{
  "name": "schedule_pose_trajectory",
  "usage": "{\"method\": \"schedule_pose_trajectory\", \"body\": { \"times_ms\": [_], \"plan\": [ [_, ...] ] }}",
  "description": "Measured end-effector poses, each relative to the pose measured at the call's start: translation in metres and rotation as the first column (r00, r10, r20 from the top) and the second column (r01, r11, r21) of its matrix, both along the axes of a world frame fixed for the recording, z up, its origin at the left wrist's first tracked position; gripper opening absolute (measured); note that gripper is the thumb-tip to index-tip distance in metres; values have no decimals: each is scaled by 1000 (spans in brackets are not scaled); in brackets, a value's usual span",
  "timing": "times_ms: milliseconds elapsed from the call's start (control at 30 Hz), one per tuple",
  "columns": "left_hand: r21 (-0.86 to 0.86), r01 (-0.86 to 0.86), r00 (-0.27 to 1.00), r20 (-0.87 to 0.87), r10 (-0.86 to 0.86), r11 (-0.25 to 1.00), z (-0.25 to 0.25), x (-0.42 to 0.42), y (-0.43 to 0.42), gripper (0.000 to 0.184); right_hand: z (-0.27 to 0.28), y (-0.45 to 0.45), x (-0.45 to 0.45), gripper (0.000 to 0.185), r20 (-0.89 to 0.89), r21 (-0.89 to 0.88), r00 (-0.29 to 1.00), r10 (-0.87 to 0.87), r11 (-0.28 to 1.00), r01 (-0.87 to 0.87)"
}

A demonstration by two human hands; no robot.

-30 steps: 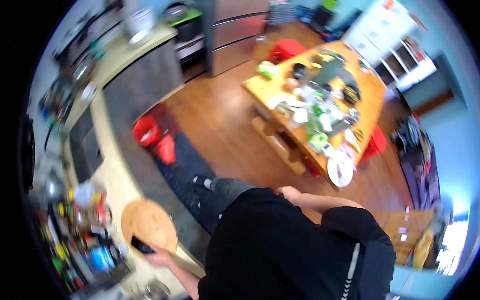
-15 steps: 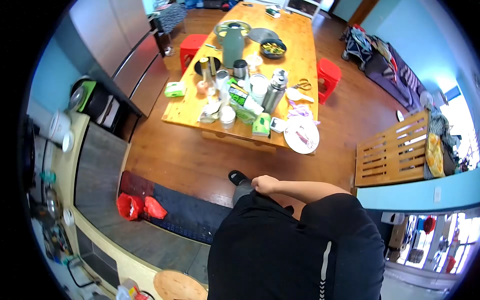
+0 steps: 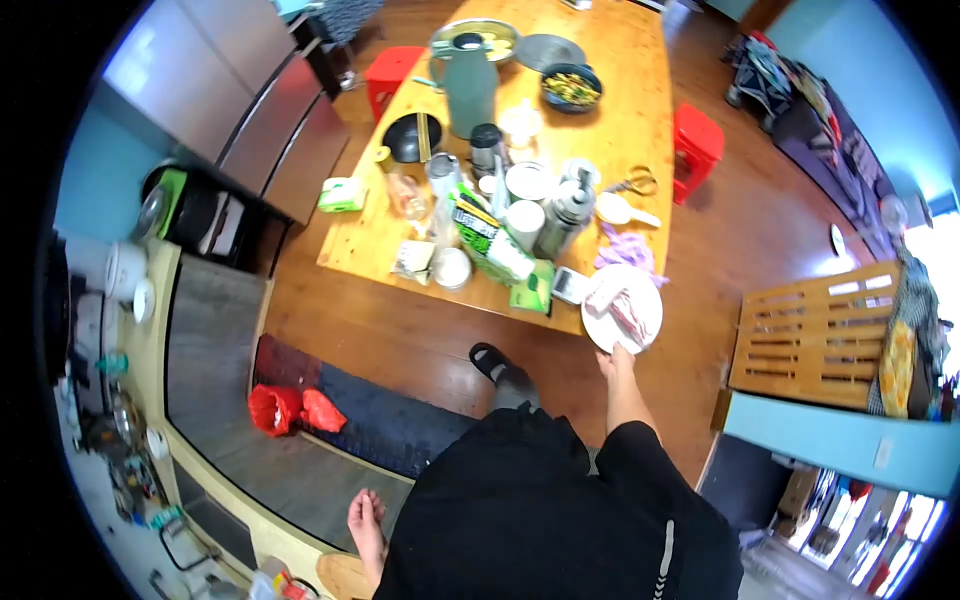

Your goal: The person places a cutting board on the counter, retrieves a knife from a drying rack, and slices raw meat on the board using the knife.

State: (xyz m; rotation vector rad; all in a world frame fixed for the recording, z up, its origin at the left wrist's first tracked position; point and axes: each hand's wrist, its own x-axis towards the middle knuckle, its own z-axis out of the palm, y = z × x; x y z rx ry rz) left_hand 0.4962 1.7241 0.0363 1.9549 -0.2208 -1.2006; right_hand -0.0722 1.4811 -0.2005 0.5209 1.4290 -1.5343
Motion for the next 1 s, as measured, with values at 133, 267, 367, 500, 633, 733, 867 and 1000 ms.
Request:
{"method": "schedule_pose_trajectory", "body": {
  "times_ms": [133,267,367,500,633,733,867,1000],
  "plan": [
    [12,48,998,38,-48,999,18,-13,-16,23,-2,8,-8,42,-69,4,996,-65,998,65],
    [-142,36,997,74,-25,989,-2,-31,18,21,22,54,-33,44,-160,7,956,246,969,-248],
    [-222,-30,997,59,44,975,-16,-47,40,21,63,92,-31,45,-109,40,819,564,825,-563],
    [-296,-80,994,50,99,952,-32,-53,75,16,104,79,4,65,-108,265,184,977,207,-942],
    [-373,-116,977,125,174,920,-36,-55,109,21,147,40,155,64,-271,177,-103,957,-56,-983],
    [-393,-267,943,81,323,880,-46,-63,140,28,198,42,296,59,-356,74,-416,837,-418,-905],
    [-339,-527,821,32,570,779,-51,-88,200,42,192,74,438,51,-534,95,-729,429,-826,-556],
    [-238,-883,452,-202,869,405,-68,-139,260,57,184,183,529,50,-536,39,-841,78,-992,-116]
  ]
}}
